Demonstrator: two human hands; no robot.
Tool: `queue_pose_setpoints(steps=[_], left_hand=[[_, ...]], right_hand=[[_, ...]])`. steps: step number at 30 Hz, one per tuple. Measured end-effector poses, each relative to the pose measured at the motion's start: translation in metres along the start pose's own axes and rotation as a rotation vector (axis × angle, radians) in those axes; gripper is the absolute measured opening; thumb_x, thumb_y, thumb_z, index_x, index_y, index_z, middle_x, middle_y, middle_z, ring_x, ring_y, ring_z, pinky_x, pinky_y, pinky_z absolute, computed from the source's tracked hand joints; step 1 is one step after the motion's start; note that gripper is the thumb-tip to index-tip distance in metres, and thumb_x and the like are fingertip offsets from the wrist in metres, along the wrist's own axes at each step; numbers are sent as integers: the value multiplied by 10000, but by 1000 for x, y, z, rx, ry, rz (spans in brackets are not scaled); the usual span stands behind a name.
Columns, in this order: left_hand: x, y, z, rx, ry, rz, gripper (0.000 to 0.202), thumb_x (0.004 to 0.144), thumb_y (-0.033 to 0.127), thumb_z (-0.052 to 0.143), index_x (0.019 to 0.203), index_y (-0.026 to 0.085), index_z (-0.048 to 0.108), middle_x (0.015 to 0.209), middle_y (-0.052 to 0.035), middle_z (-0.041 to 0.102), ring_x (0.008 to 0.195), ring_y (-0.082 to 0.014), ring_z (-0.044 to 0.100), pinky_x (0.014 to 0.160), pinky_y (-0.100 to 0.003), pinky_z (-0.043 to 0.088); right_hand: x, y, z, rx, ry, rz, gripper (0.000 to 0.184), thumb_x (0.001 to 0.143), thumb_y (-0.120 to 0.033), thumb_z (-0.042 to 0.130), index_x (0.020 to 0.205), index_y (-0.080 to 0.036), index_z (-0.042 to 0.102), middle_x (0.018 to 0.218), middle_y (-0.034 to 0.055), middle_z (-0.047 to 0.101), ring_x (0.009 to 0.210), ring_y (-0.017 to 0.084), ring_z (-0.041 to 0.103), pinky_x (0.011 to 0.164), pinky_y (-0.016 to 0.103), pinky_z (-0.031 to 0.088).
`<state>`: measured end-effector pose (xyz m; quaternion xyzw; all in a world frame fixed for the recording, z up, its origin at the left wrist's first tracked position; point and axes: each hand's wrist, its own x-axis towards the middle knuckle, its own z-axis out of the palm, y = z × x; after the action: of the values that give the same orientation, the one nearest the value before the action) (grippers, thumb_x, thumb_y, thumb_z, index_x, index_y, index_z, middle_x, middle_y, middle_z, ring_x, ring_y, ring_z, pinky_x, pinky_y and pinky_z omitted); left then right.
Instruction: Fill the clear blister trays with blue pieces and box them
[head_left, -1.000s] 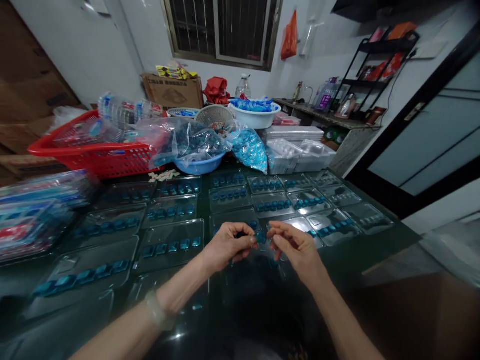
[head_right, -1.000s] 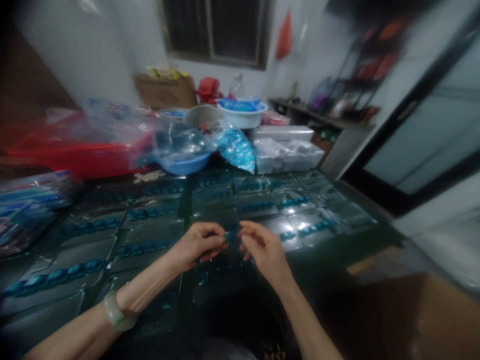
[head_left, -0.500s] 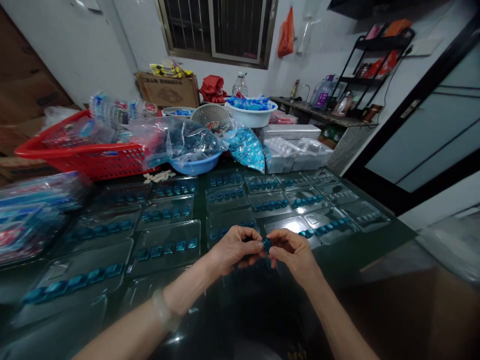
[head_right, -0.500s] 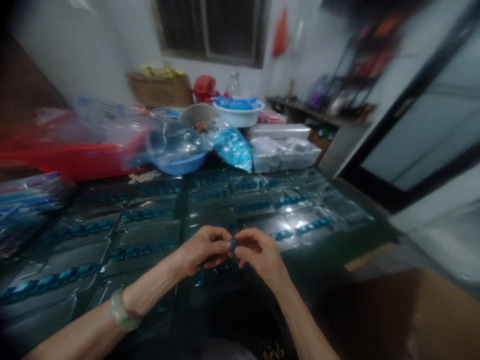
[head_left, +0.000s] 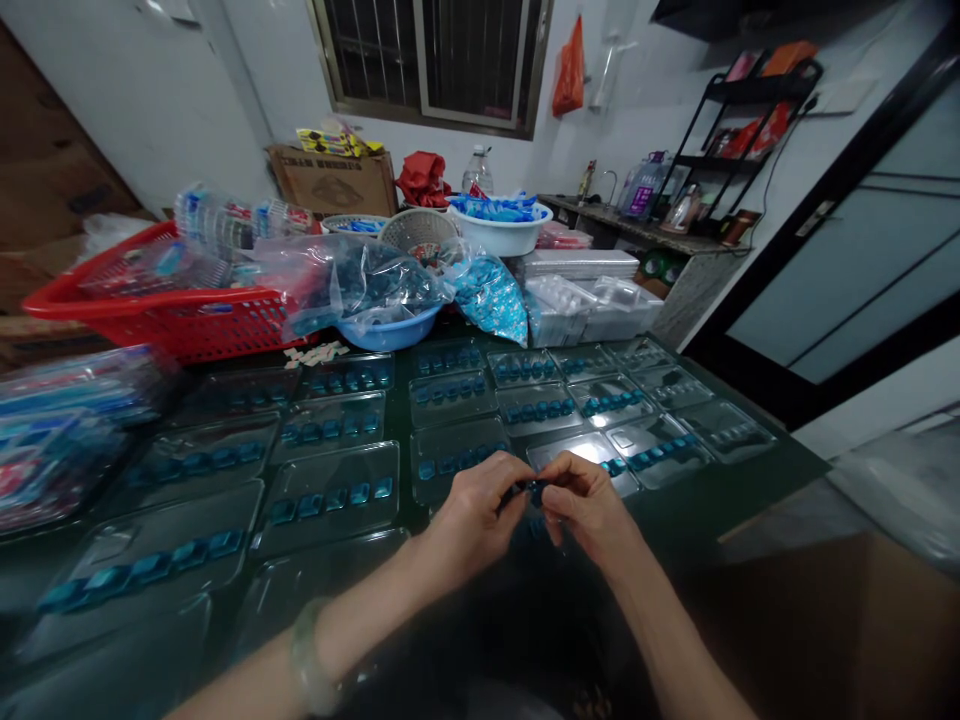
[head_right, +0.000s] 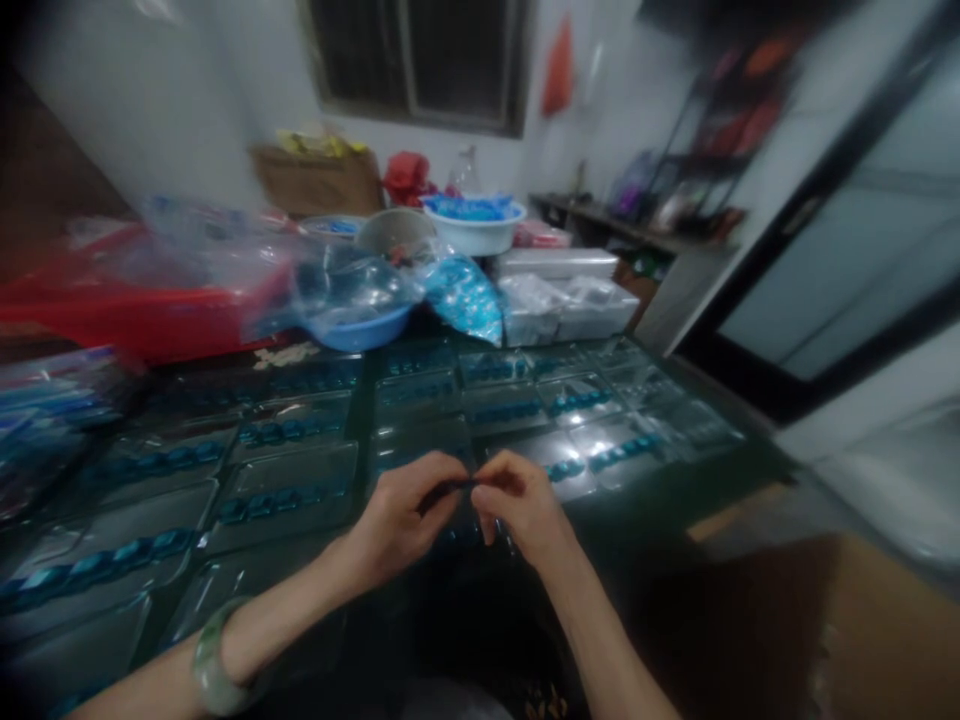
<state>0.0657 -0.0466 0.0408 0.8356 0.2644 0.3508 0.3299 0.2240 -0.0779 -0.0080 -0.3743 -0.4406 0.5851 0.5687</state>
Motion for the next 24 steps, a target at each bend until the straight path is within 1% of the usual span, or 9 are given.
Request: queue_pose_setpoints(steps=[3, 5, 7, 10, 12, 14, 16, 20, 24], left_hand=[[1, 3, -1, -56, -28, 21, 237, 783, 113, 402, 872, 155, 618, 821, -77, 584, 764, -141, 536, 669, -233, 405], [3, 2, -2, -139, -19, -36, 200, 764, 122, 442, 814, 151, 634, 780, -66, 591, 730, -138, 542, 647, -229, 408], [6, -2, -2, -270, 0, -175, 137, 726, 132, 502, 756, 141, 635, 694, -41, 581, 620, -115, 528, 570, -216, 404], [9, -10, 1, -587, -2, -490, 85, 688, 168, 553, 740, 128, 608, 519, 16, 500, 415, -60, 416, 382, -173, 302], [9, -15, 6, -822, -26, -673, 95, 669, 175, 571, 750, 127, 584, 452, 42, 446, 371, -48, 369, 330, -151, 220], [10, -19, 10, -972, -31, -759, 122, 650, 178, 593, 759, 126, 570, 446, 43, 444, 377, -49, 380, 321, -142, 198], [10, -21, 14, -993, -7, -774, 156, 641, 197, 613, 772, 126, 568, 450, 42, 455, 369, -46, 388, 316, -140, 203], [12, -20, 17, -885, 31, -718, 195, 638, 248, 630, 775, 118, 584, 459, 37, 476, 341, -39, 372, 309, -150, 213], [15, -17, 13, -783, -60, -611, 246, 662, 323, 613, 775, 104, 612, 451, 31, 472, 353, -42, 363, 325, -164, 218]], right_hand=[[0, 0, 0, 30, -10, 4, 150, 662, -224, 631, 746, -178, 516, 487, -73, 498, 349, 69, 454, 309, 172, 371], [0, 1, 1, 23, -1, -6, 152, 665, -226, 630, 752, -176, 516, 481, -73, 492, 348, 67, 451, 308, 168, 363], [-1, 3, 2, -8, 33, -30, 151, 668, -233, 629, 750, -176, 516, 478, -74, 488, 347, 65, 448, 313, 169, 364], [-1, 4, 6, -69, 100, -80, 149, 677, -248, 623, 750, -181, 511, 502, -73, 493, 349, 58, 443, 331, 174, 373], [-2, 4, 10, -139, 151, -120, 134, 687, -249, 614, 747, -178, 516, 544, -61, 509, 371, 55, 454, 356, 178, 383], [-3, 3, 12, -216, 201, -149, 103, 706, -241, 595, 757, -178, 532, 573, -51, 517, 400, 55, 466, 385, 180, 392], [-5, 0, 13, -247, 233, -155, 123, 718, -237, 582, 826, -191, 549, 627, -37, 539, 441, 65, 485, 409, 190, 409], [-10, -5, 9, -237, 235, -149, 224, 705, -236, 593, 925, -206, 564, 721, -6, 580, 492, 88, 516, 420, 208, 435], [-9, -5, -2, -158, 178, -131, 141, 707, -224, 594, 843, -187, 586, 572, -30, 551, 423, 80, 493, 397, 202, 411]])
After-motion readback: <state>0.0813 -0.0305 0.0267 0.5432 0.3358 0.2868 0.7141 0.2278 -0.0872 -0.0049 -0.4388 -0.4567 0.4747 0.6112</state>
